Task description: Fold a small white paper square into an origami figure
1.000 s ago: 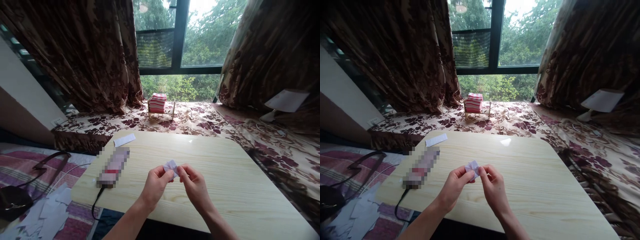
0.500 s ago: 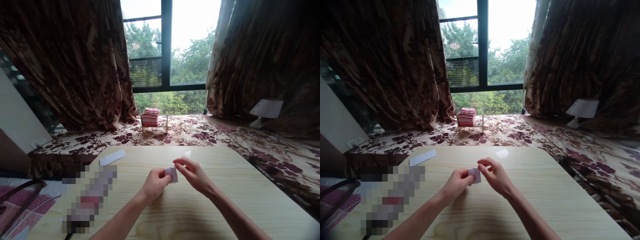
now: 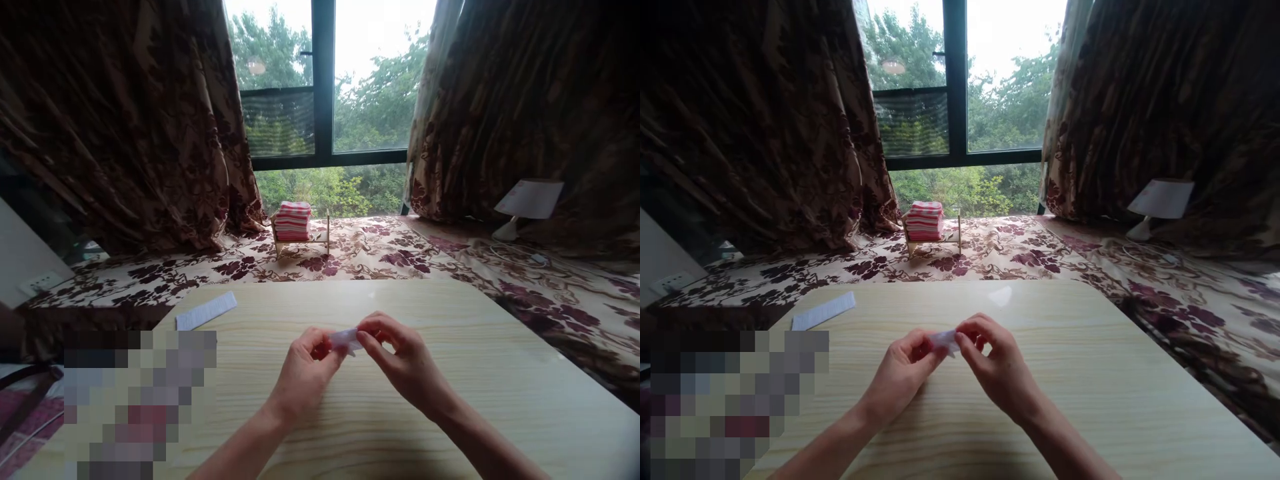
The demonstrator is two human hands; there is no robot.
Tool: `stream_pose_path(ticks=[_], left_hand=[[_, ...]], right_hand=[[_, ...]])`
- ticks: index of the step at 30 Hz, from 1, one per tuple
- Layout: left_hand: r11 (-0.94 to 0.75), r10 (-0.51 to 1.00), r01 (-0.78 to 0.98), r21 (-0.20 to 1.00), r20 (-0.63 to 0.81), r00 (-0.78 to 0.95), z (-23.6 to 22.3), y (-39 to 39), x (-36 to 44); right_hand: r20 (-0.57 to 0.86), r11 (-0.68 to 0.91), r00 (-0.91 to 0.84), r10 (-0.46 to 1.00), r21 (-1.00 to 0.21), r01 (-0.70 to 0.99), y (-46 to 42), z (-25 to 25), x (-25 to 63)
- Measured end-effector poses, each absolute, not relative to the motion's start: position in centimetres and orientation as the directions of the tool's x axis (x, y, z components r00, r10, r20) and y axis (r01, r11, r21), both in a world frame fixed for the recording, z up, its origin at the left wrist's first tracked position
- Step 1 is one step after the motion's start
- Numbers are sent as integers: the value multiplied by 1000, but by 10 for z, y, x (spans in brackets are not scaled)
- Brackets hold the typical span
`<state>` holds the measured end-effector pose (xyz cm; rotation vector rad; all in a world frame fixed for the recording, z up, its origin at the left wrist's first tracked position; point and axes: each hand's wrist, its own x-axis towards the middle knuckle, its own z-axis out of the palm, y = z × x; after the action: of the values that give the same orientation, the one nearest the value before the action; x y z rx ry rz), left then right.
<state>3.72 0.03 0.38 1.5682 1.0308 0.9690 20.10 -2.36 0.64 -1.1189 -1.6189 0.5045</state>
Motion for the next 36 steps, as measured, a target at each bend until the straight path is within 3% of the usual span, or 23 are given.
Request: stream_pose_path(ticks=[3, 7, 14, 20, 23, 27, 32, 36], left_hand=[[-31, 969, 119, 992, 0, 247, 5, 2, 35], [198, 934, -46, 979, -174, 311, 12, 1, 34], [469, 841, -243, 849, -346, 415, 12, -1, 34], [498, 812, -217, 839, -365, 455, 11, -3, 33], [406, 877, -215, 888, -312, 366, 12, -2, 32], [252, 953, -169, 953, -215, 213, 14, 1, 30], [148, 967, -86, 985, -126, 224, 16, -3, 31], [166, 957, -82, 983, -140, 252, 17, -7, 34]], right_hand=[[653, 551, 33, 757, -664, 505, -24, 7, 202], [768, 647, -96, 633, -457, 610, -26, 5, 204], [783, 715, -306, 541, -238, 657, -29, 2, 201], [787, 732, -382, 484, -125, 669, -30, 4, 201], [796, 738, -368, 481, -141, 660, -31, 6, 200], [818, 704, -211, 535, -294, 647, -34, 7, 198], [843, 692, -135, 521, -325, 644, -35, 7, 196], [857, 688, -128, 500, -302, 660, -36, 6, 197]])
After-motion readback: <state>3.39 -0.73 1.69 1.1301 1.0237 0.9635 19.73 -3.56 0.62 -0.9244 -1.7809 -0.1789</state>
